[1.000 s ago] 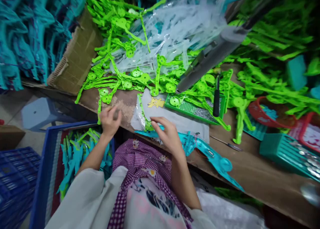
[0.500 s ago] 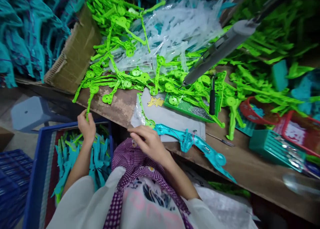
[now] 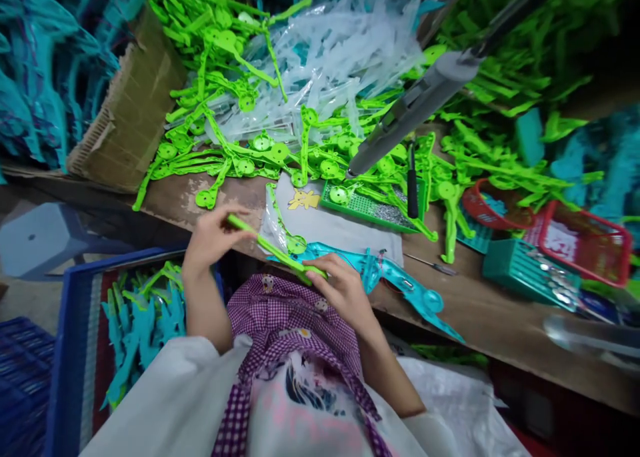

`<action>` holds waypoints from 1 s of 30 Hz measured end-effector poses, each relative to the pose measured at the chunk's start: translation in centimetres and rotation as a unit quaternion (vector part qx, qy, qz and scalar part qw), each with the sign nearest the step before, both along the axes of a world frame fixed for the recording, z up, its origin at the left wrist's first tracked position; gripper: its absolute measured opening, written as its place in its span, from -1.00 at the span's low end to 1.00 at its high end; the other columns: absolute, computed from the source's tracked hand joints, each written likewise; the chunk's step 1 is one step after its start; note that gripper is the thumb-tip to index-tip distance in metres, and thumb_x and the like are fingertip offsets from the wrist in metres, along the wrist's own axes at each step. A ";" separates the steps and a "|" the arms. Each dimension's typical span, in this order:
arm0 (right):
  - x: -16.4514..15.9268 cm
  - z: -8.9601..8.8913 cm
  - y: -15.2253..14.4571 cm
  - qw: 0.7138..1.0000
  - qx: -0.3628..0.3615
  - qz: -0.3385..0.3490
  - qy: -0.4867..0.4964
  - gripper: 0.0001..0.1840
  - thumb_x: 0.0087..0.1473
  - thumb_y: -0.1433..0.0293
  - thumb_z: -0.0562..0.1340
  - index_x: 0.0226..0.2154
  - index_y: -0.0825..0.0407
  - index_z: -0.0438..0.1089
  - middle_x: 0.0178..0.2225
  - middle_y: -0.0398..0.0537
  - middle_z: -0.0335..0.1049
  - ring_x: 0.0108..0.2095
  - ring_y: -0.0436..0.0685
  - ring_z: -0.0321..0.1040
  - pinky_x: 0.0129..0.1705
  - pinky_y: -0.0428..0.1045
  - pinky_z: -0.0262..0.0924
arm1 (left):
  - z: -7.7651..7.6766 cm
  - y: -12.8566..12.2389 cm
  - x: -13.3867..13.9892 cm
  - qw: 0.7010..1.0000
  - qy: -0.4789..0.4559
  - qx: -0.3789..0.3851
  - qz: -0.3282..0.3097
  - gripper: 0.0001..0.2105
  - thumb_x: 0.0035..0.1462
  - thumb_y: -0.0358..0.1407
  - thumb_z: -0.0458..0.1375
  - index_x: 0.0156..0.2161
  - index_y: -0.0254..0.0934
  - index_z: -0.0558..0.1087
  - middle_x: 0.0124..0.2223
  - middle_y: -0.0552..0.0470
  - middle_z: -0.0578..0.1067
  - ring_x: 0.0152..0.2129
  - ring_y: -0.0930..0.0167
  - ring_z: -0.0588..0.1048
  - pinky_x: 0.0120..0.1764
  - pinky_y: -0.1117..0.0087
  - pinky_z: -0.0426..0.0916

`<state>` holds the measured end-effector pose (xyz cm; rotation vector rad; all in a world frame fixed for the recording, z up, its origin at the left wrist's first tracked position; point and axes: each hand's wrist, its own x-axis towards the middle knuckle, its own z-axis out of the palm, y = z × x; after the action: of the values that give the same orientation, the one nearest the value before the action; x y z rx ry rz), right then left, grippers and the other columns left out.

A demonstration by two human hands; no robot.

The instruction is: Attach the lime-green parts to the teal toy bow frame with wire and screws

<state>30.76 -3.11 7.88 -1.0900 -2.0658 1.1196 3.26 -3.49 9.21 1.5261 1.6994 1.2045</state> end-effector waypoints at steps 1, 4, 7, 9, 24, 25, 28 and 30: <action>-0.3 -0.4 -0.4 0.999 -0.041 -0.025 0.020 -0.73 0.20 0.23 0.20 -0.11 -0.02 0.50 -0.32 -0.06 0.47 -0.30 0.06 0.40 -0.24 -0.02 0.30 | -0.8 1.8 0.1 0.996 -0.073 0.024 0.037 -0.62 -0.10 -0.06 0.39 -0.23 -0.26 0.51 -0.42 0.09 0.52 -0.54 0.48 0.44 -0.48 0.48 0.32; -1.5 -1.2 -1.4 0.988 -0.122 -0.087 0.045 -0.64 0.17 0.19 0.21 -0.04 0.00 0.46 -0.37 -0.10 0.46 -0.43 0.02 0.33 -0.38 -0.06 0.24 | -3.7 5.8 1.0 0.978 -0.184 0.028 0.097 -0.62 -0.12 -0.04 0.38 -0.28 -0.27 0.49 -0.44 0.10 0.48 -0.55 0.51 0.41 -0.46 0.49 0.34; -2.3 -1.7 -1.8 0.985 -0.145 -0.096 0.017 -0.64 0.15 0.18 0.21 -0.10 0.02 0.50 -0.44 -0.12 0.45 -0.49 0.01 0.27 -0.42 -0.06 0.18 | -6.0 7.2 1.8 0.981 -0.172 -0.016 0.093 -0.62 -0.08 -0.05 0.36 -0.24 -0.30 0.52 -0.37 0.02 0.54 -0.49 0.47 0.46 -0.40 0.44 0.41; -2.6 -2.0 -1.4 0.982 -0.155 -0.108 0.019 -0.64 0.13 0.16 0.21 -0.14 0.02 0.53 -0.48 -0.13 0.43 -0.51 0.01 0.24 -0.43 -0.06 0.15 | -7.0 6.9 2.0 0.986 -0.126 -0.012 0.107 -0.60 0.01 -0.04 0.30 -0.14 -0.29 0.53 -0.25 -0.05 0.57 -0.41 0.42 0.50 -0.33 0.38 0.45; -4.4 -5.3 3.0 0.943 -0.268 -0.175 0.089 -0.47 -0.02 0.06 0.24 -0.17 0.14 0.54 -0.48 -0.05 0.48 -0.51 0.02 0.31 -0.43 -0.05 0.31 | -9.1 6.2 2.4 0.987 0.149 0.044 0.051 -0.66 0.27 -0.17 0.10 0.06 -0.29 0.49 0.10 -0.16 0.50 0.05 0.26 0.44 0.15 0.11 0.29; -4.5 -5.3 3.1 0.943 -0.270 -0.176 0.087 -0.47 -0.03 0.06 0.24 -0.17 0.13 0.54 -0.47 -0.04 0.49 -0.50 0.02 0.33 -0.42 -0.04 0.33 | -9.1 6.3 2.3 0.987 0.151 0.041 0.045 -0.65 0.27 -0.16 0.10 0.06 -0.28 0.48 0.11 -0.15 0.49 0.06 0.26 0.44 0.15 0.10 0.29; -4.6 -5.3 3.3 0.940 -0.275 -0.181 0.086 -0.48 -0.03 0.06 0.24 -0.18 0.13 0.54 -0.48 -0.04 0.49 -0.50 0.03 0.35 -0.42 -0.04 0.34 | -9.2 6.6 2.2 0.987 0.155 0.030 0.031 -0.64 0.26 -0.14 0.09 0.08 -0.24 0.48 0.14 -0.14 0.47 0.08 0.24 0.43 0.15 0.08 0.28; -4.7 -5.1 3.5 0.936 -0.287 -0.185 0.088 -0.48 -0.04 0.06 0.25 -0.18 0.14 0.53 -0.51 -0.07 0.47 -0.54 0.02 0.35 -0.45 -0.05 0.32 | -9.2 6.8 2.2 0.987 0.160 0.025 0.025 -0.64 0.26 -0.14 0.09 0.07 -0.23 0.48 0.15 -0.14 0.47 0.09 0.23 0.42 0.15 0.07 0.27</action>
<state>26.10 0.39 2.74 -1.5053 -1.3384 1.5928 5.45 3.34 0.06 1.7939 1.9327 1.0781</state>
